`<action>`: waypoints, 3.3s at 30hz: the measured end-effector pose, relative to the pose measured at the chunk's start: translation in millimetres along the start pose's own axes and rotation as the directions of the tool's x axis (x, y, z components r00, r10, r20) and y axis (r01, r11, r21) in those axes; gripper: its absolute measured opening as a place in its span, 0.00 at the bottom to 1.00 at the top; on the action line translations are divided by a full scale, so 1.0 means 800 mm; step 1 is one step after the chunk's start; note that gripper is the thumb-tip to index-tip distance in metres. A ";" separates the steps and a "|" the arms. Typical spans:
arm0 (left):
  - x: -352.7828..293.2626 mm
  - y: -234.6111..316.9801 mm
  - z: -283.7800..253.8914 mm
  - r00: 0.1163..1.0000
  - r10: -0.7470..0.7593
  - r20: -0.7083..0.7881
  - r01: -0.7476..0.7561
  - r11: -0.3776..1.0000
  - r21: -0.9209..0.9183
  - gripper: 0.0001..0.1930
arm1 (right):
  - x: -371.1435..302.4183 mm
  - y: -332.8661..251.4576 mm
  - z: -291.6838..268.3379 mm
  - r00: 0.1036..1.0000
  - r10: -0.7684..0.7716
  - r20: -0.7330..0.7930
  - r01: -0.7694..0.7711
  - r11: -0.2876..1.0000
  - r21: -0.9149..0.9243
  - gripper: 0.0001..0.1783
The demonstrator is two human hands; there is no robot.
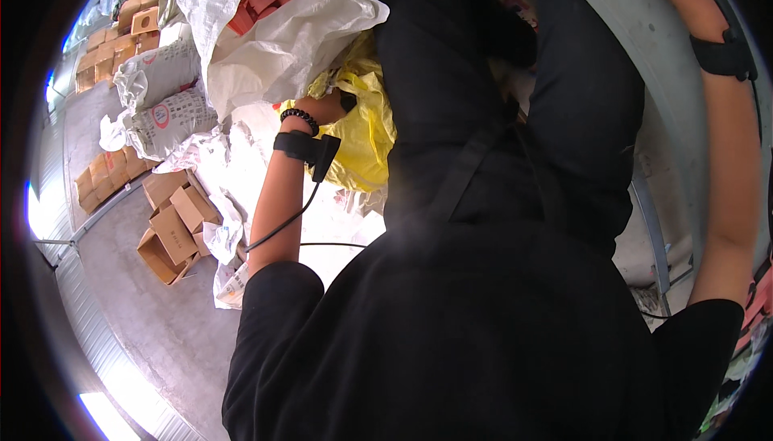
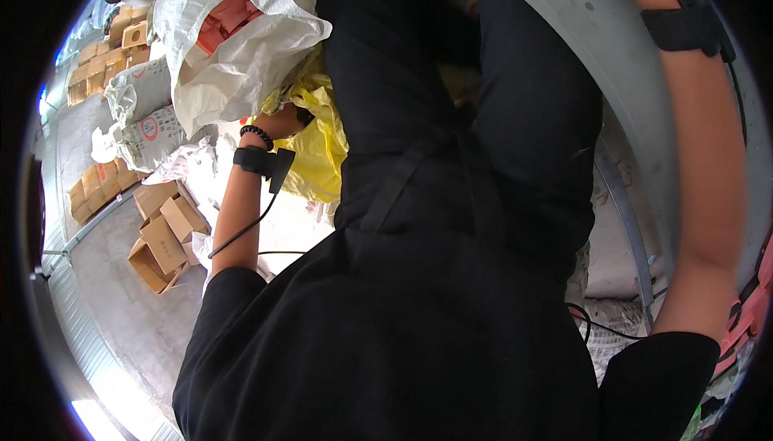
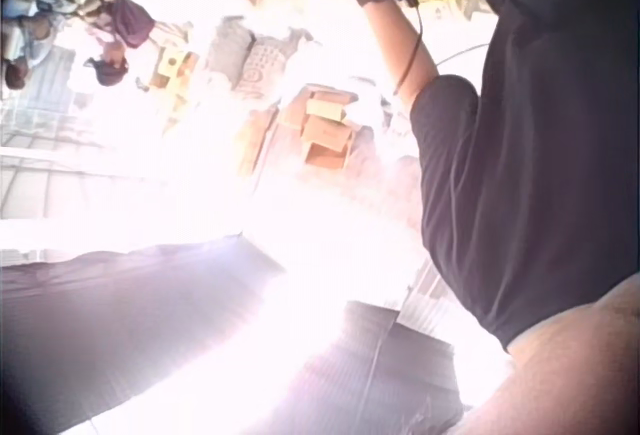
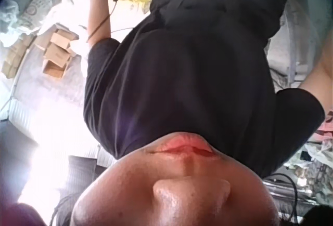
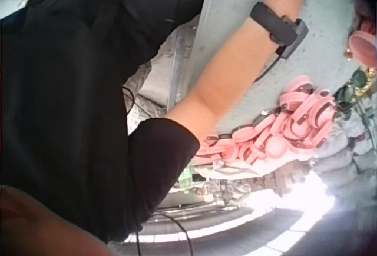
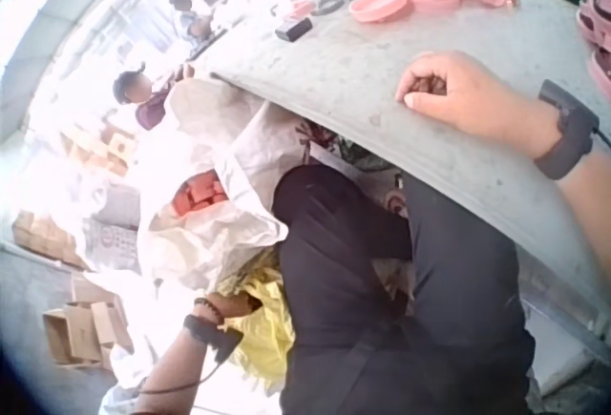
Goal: The recorder is assembling small plastic components by inserting black curved pieces into pink round bases.
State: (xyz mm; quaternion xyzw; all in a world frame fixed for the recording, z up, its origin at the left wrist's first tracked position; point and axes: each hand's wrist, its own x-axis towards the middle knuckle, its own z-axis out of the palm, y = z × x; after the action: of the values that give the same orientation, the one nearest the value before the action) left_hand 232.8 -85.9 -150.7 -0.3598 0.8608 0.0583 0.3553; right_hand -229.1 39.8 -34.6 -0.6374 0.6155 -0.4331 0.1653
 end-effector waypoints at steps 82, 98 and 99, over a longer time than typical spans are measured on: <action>-0.079 0.047 -0.068 0.987 0.036 -0.158 -0.043 0.998 -0.047 0.09 | 0.006 -0.014 -0.009 0.997 -0.079 -0.025 0.077 0.995 -0.064 0.05; -0.087 -0.038 -0.046 0.907 -0.134 -0.400 0.139 0.990 -0.016 0.12 | 0.008 0.017 0.003 0.996 -0.021 0.088 0.024 0.999 -0.038 0.04; -0.103 -0.022 -0.080 0.935 -0.156 -0.318 0.155 0.987 -0.028 0.12 | 0.008 0.017 0.002 0.995 -0.015 0.096 0.019 0.999 -0.043 0.04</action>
State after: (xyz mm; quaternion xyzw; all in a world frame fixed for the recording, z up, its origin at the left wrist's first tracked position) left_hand 248.2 -74.0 -46.4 -0.4319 0.8756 -0.0276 0.2144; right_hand -237.9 30.7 -43.6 -0.6660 0.6109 -0.3898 0.1770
